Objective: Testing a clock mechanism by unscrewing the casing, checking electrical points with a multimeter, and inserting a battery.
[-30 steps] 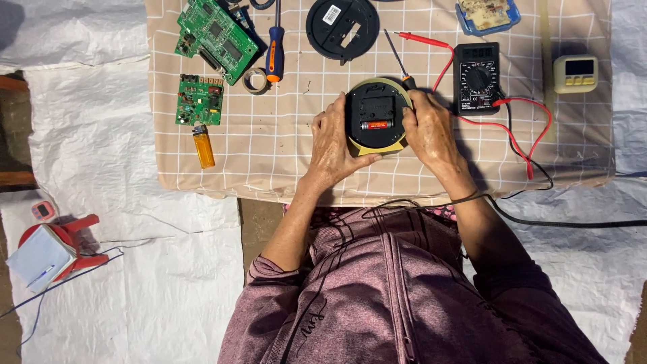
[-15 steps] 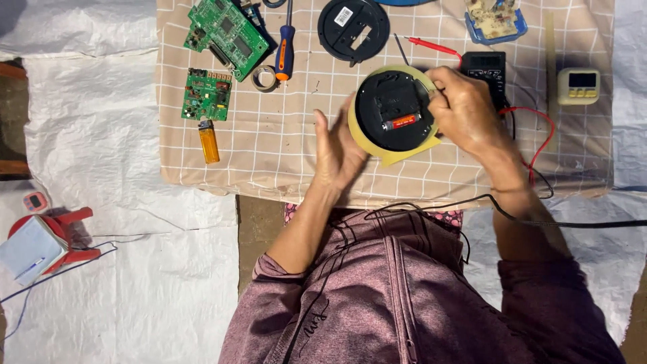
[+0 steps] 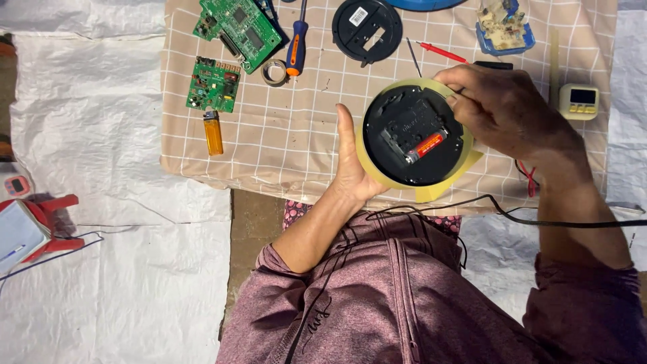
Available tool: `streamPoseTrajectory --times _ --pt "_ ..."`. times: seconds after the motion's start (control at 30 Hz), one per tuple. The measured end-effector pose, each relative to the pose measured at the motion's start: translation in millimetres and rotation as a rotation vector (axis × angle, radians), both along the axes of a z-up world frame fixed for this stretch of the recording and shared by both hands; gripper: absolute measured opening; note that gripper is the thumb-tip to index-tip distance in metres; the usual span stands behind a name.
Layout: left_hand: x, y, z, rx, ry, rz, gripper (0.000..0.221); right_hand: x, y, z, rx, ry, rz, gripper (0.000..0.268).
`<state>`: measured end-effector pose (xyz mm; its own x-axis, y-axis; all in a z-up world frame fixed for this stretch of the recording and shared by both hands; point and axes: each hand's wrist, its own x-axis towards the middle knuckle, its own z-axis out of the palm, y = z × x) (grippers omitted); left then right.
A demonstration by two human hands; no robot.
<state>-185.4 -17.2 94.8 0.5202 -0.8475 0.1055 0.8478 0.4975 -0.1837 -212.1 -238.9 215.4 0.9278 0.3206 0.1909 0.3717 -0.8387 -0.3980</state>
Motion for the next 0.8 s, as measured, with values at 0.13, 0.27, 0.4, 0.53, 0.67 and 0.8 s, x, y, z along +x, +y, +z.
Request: streamPoseTrajectory --times 0.13,0.27,0.4,0.53,0.67,0.8 --pt "-3.0 3.1 4.7 -0.042 0.003 -0.05 0.093 9.8 9.1 26.6 -0.014 0.069 0.011 0.044" --pt "-5.2 5.2 10.9 -0.048 -0.013 -0.009 0.084 16.8 23.7 56.3 -0.052 0.077 0.082 0.036" --pt "-6.3 7.1 13.7 0.04 -0.042 0.106 0.077 13.6 32.3 78.3 -0.081 0.032 0.027 0.039" --pt "-9.1 5.2 20.7 0.122 -0.104 0.261 0.077 2.1 40.1 97.9 -0.107 -0.152 -0.002 0.029" --pt "-9.6 1.9 27.7 0.191 -0.185 0.452 0.083 -2.1 48.6 102.5 -0.146 -0.126 0.088 0.042" --pt "-12.7 -1.3 37.4 0.222 -0.232 0.535 0.088 -7.9 56.6 102.2 -0.152 -0.189 0.212 0.062"
